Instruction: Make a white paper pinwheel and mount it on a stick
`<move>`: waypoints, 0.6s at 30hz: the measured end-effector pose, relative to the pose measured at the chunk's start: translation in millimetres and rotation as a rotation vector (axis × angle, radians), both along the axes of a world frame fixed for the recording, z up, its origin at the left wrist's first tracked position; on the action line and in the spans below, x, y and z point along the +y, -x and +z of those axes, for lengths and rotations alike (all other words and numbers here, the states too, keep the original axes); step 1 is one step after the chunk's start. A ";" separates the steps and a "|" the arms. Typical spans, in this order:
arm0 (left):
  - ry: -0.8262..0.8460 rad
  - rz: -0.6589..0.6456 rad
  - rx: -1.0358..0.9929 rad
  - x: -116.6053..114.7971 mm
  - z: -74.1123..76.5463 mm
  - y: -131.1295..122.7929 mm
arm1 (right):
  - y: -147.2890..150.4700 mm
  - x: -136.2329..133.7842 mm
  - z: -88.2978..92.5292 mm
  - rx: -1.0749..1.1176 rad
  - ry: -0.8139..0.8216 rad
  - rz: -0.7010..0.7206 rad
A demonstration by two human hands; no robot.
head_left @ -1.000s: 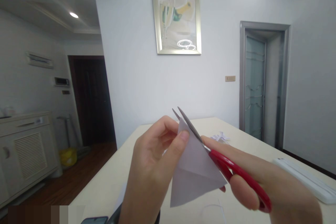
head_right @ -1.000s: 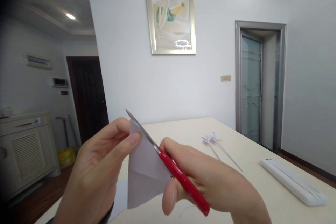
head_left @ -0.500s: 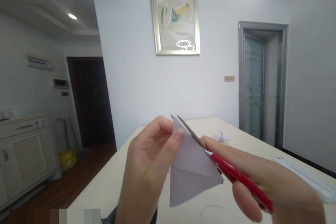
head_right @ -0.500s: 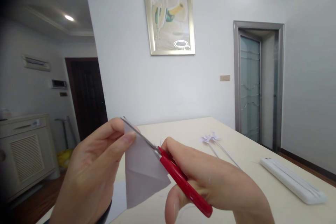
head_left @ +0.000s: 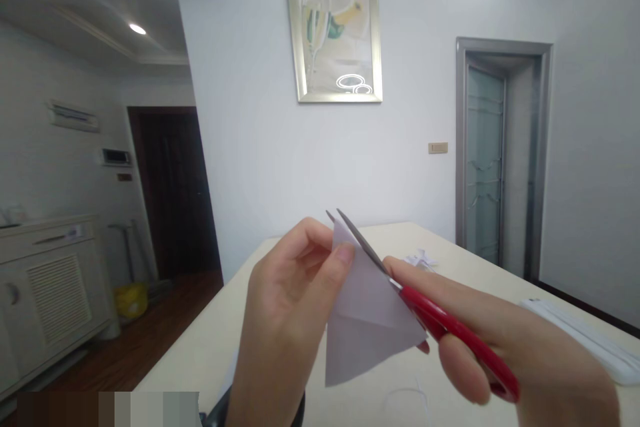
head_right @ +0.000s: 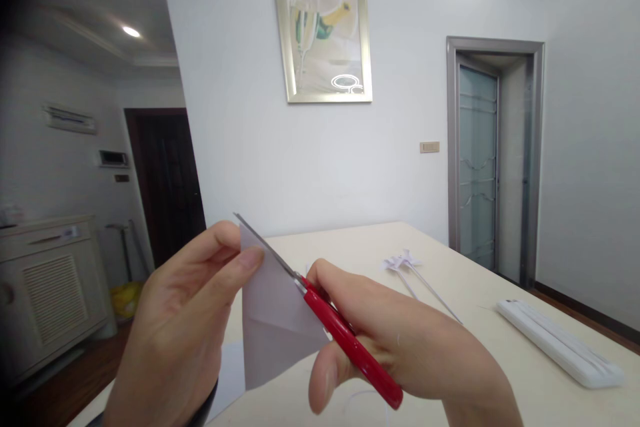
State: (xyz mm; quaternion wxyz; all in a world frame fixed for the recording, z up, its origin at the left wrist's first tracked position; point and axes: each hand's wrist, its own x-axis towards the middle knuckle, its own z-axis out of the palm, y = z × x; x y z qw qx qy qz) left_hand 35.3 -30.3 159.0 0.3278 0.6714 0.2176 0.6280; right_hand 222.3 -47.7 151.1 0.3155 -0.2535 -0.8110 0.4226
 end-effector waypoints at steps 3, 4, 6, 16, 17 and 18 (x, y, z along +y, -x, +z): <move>-0.005 -0.012 -0.038 -0.1 -1.2 -0.1 | -0.6 0.3 -0.6 -0.012 -0.017 -0.023; -0.004 -0.014 -0.037 -0.1 -1.5 -0.2 | -0.5 -0.1 -0.6 -0.015 -0.030 -0.044; -0.005 -0.017 -0.023 -0.1 -2.1 -0.4 | -0.1 -0.9 -0.3 -0.033 -0.065 -0.080; 0.009 -0.065 -0.009 -0.5 -2.0 1.9 | 5.9 -0.9 -1.0 0.076 0.108 -0.011; 0.011 -0.071 -0.012 -0.6 -2.0 2.1 | 6.1 -1.4 -1.1 0.091 0.110 -0.009; 0.014 -0.076 -0.017 -0.5 -2.1 2.1 | 6.2 -1.7 -1.1 0.093 0.105 -0.014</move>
